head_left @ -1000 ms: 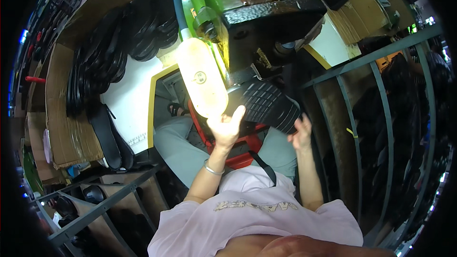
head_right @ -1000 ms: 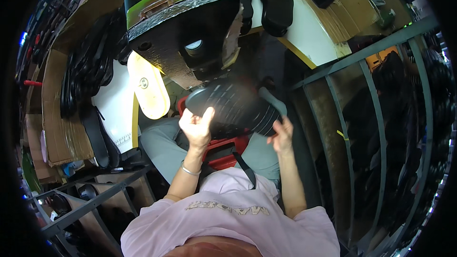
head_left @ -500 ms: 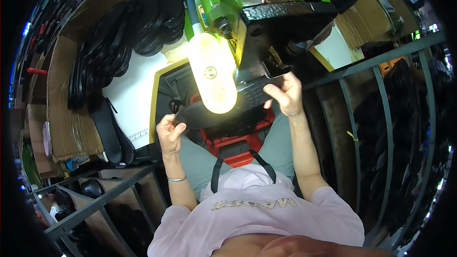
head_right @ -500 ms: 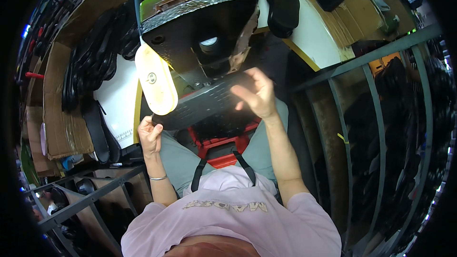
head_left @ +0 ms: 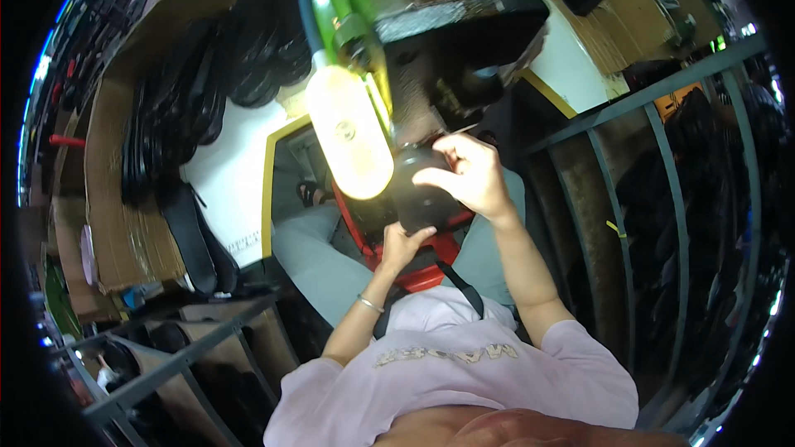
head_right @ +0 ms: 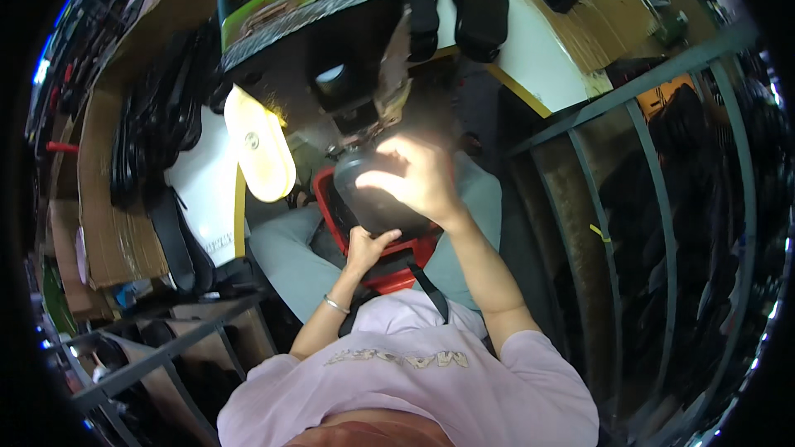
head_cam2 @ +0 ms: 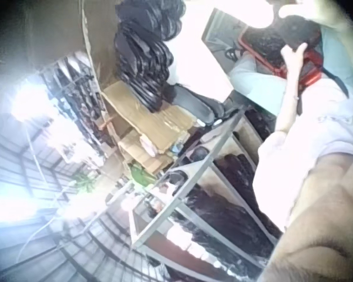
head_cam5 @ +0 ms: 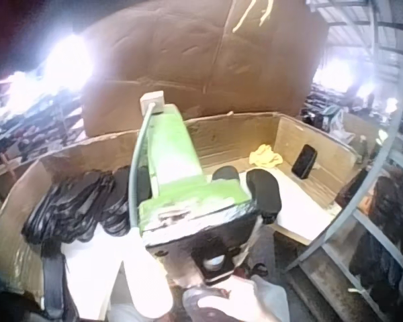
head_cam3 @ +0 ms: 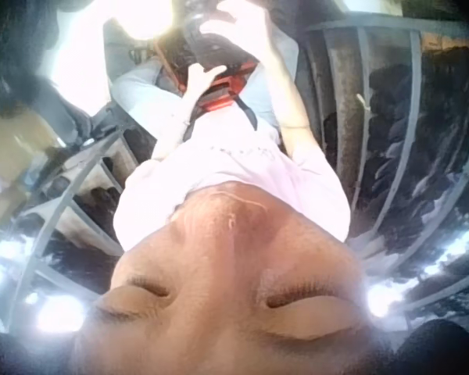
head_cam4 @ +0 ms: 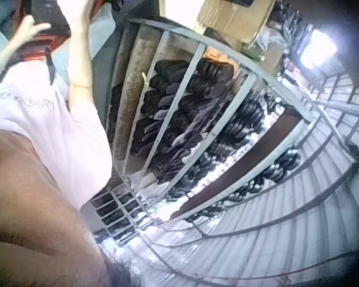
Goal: The person repeatedly picks up black shoe insoles from a red basket and presses them against a green grinding machine to smooth the edges. After processing, the insoles are placed on a nearby surface. The person continues this cycle for multiple insoles throughout the clip.
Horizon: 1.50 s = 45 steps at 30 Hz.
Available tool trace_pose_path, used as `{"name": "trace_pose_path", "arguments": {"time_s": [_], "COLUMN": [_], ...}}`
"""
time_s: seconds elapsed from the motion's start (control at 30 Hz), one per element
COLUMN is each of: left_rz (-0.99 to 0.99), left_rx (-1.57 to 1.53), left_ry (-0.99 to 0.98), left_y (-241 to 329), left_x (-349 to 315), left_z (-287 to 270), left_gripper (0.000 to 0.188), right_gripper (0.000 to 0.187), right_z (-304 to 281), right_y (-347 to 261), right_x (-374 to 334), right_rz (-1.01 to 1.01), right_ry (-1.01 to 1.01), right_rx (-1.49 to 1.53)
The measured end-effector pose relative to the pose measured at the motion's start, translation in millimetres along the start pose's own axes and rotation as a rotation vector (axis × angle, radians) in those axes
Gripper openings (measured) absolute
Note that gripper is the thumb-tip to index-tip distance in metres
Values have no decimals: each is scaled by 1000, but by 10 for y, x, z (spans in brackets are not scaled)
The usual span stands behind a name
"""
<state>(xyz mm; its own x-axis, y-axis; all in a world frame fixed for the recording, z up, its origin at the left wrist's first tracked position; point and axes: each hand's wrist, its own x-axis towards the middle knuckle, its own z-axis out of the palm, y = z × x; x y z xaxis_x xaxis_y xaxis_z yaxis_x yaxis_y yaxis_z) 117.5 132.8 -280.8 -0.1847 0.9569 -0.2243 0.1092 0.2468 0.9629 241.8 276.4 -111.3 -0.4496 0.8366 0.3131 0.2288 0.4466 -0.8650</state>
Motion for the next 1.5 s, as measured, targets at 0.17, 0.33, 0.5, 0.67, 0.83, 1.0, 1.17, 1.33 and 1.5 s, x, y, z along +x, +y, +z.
{"name": "trace_pose_path", "arguments": {"time_s": [0.17, 0.33, 0.5, 0.67, 0.83, 1.0, 1.17, 1.33, 1.5], "left_rz": [503, -300, -281, -128, 150, 368, 602, 326, 343], "left_rx": [879, 1441, 1089, 1175, 946, 852, 318, -249, -864], "left_ry": [375, 969, 1084, 1207, 1247, 1206, 735, 201, 40], "left_y": [956, 1054, 69, 398, 628, 1076, 1950, 2166, 1604], "left_x": [-211, -1053, -1265, -1187, -1011, -1160, -1109, -623, -4], "left_z": [-1006, -2472, -3247, -2835, -2771, -2439, -1660, -1016, -419], "left_gripper": [59, 71, 64, 41, 25, 12, 9, 2, 42], "right_gripper": [30, 33, 23, 24, 14, 27, 102, 91, 41], "right_z": [-1088, -1182, -735, -444, -611, 1, 477, 541, 252], "right_y": [-831, -263, 975, 962, 1535, 805, 519, 925, 1023], "right_x": [-120, 673, 1652, 1469, 404, -191, -640, -786, -1399], "right_rz": [-291, -693, -383, -422, -136, 25, 176, 73, 667], "right_ry": [357, 608, 350, 349, 201, -85, -257, -272, -196], "right_rx": [-156, -265, -419, -590, -695, -291, 106, 448, 703]}}
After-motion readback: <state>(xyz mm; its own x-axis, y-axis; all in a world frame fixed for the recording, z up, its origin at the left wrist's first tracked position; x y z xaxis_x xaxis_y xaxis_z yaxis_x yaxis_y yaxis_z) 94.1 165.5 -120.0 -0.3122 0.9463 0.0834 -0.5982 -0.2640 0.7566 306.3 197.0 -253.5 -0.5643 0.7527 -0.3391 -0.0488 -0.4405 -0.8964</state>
